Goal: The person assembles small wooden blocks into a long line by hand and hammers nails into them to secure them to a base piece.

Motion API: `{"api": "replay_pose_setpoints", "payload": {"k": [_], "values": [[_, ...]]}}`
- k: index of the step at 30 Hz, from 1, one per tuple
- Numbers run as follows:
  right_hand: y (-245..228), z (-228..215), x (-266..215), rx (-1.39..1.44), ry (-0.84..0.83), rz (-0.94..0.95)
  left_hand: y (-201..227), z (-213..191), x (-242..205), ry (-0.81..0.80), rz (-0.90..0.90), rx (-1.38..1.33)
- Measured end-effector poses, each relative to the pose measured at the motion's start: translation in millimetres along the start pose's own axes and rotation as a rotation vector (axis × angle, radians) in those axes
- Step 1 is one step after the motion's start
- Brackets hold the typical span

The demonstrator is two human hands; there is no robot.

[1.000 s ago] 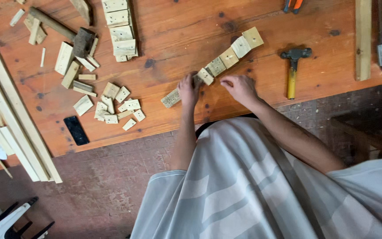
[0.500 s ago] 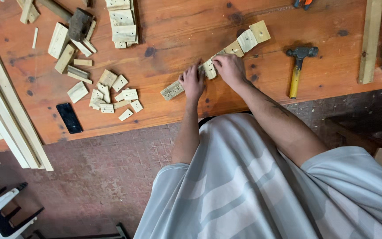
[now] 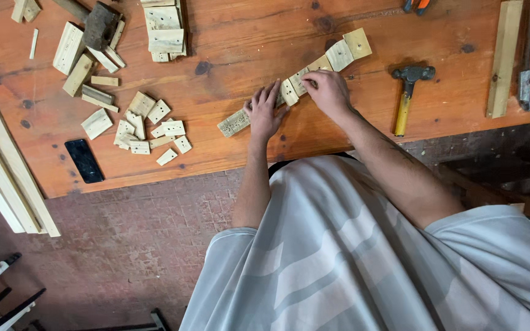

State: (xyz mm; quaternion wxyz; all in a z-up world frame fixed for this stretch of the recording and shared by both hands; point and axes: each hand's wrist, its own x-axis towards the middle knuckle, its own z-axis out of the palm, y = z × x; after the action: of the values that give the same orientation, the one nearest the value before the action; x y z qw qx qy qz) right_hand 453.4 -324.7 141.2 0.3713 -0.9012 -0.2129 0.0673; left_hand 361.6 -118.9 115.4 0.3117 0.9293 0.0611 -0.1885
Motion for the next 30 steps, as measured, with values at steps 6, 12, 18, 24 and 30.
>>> {"api": "replay_pose_setpoints", "payload": {"k": [6, 12, 18, 24, 30], "values": [[-9, 3, 11, 0.047, -0.064, -0.030, 0, 0, -1, -0.008, 0.013, 0.055], [-24, 5, 22, -0.074, -0.113, -0.021, -1, 5, 0, 0.001, 0.000, 0.054], [-16, 15, 23, -0.179, -0.133, 0.012, -3, 3, 1, -0.010, -0.001, 0.012], [-12, 31, 23, -0.313, -0.130, -0.025, -10, 10, 4, -0.005, 0.000, 0.012], [-17, 32, 28, -0.211, -0.291, -0.032, -4, 4, 3, -0.023, -0.009, 0.040]]}}
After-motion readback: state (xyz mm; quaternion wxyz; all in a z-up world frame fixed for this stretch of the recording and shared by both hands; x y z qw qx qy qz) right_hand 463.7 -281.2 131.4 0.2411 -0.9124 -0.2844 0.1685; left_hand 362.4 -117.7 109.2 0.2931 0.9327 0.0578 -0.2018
